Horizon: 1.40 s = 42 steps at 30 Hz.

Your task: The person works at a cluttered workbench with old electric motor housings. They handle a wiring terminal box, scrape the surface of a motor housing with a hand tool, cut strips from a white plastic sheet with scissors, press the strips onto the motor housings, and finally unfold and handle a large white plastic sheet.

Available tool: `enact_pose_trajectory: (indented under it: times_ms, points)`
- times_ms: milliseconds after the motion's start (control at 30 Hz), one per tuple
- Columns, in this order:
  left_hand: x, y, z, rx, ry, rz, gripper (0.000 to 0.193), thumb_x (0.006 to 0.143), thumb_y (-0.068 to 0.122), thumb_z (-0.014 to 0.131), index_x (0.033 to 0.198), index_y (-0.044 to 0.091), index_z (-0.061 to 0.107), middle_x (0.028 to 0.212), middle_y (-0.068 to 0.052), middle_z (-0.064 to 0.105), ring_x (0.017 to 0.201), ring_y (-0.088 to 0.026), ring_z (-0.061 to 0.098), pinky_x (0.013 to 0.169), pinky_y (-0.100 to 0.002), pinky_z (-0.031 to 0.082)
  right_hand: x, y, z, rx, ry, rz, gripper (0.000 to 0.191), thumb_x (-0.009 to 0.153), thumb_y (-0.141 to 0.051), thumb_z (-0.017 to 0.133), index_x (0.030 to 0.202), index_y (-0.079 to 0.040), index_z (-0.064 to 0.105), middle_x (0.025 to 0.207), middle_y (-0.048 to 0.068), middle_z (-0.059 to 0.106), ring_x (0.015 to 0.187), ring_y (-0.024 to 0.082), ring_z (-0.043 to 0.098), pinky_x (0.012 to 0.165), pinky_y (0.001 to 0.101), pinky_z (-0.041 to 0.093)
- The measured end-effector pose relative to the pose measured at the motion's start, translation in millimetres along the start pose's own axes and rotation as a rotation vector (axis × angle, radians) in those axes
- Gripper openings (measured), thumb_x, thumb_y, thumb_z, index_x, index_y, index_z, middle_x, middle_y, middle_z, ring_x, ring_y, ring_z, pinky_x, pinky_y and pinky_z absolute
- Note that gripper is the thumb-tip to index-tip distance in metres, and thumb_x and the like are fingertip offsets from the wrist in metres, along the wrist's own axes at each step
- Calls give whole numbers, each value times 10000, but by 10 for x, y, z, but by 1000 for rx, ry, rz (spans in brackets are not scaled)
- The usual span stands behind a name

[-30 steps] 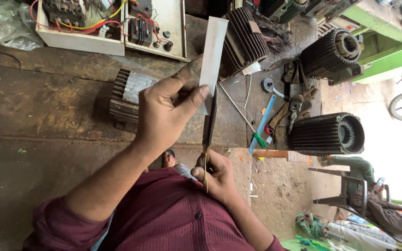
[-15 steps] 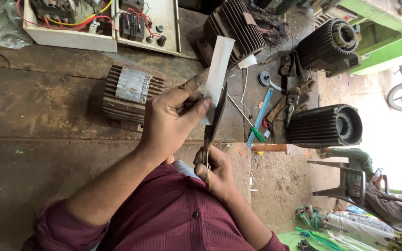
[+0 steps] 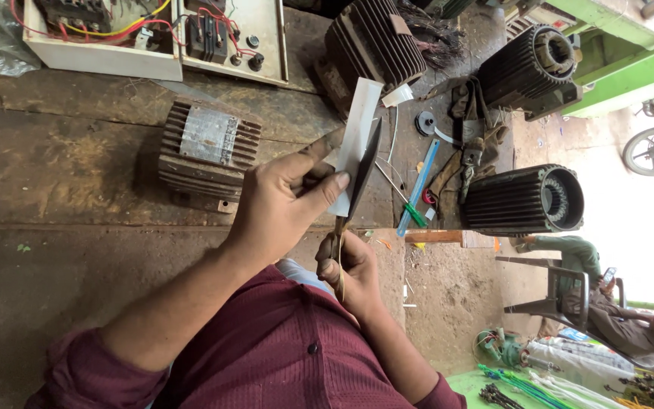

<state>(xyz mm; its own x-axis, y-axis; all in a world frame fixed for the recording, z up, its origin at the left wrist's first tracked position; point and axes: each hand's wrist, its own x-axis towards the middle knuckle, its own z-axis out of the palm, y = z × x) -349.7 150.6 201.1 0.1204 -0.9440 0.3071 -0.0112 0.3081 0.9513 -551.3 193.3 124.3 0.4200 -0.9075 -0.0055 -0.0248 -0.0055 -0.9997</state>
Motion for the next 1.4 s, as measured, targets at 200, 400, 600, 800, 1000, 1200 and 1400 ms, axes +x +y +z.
enact_pose_trajectory:
  times_ms: [200,400,600,800,1000,1200,1400]
  points:
    - [2,-31,1,-49,-42,-46,330,961,106,765,1274,24,702,841,50,730,630,21,514,528,-196,436,-19,18,23,-80,62,28,463,938,-463,774,857,-49,583,745,-30,597,680,56,549,623,221,448]
    - [49,-61,2,-112,-93,-117,289,933,104,753,1190,-24,721,1032,-19,754,598,37,502,482,-187,407,1,39,39,-16,83,42,467,930,-466,770,872,-41,585,750,-15,599,658,71,563,601,230,465]
    - [11,-88,86,-89,-167,-189,191,930,97,750,1024,-68,731,1327,-17,712,629,23,608,500,-203,481,12,74,-29,84,140,25,518,904,-510,778,1005,-30,612,804,-6,603,698,73,571,628,234,486]
    - [1,-145,90,-145,-241,-228,542,932,112,733,1453,64,592,832,-14,776,702,-19,686,622,-207,572,15,139,-68,10,183,41,490,938,-487,767,998,-28,609,789,-11,592,674,72,558,605,233,470]
    - [-42,-273,171,-59,-237,-276,541,934,131,709,1459,96,581,826,-11,769,681,-66,707,629,-221,598,80,176,-149,31,242,117,456,937,-468,745,1010,-27,650,741,-17,599,623,69,560,567,229,452]
    - [22,-436,173,-260,-109,-361,371,994,107,613,1359,43,606,996,-36,687,798,-93,747,671,-237,624,334,340,-544,-253,253,422,425,892,-426,786,821,-20,685,664,9,634,590,83,576,543,250,461]
    - [28,-528,157,-72,-101,-400,344,952,56,646,1296,58,652,965,-43,692,751,-131,724,634,-267,622,453,905,-1198,-1045,184,522,399,830,-459,764,791,-62,743,669,123,708,633,241,711,633,374,540]
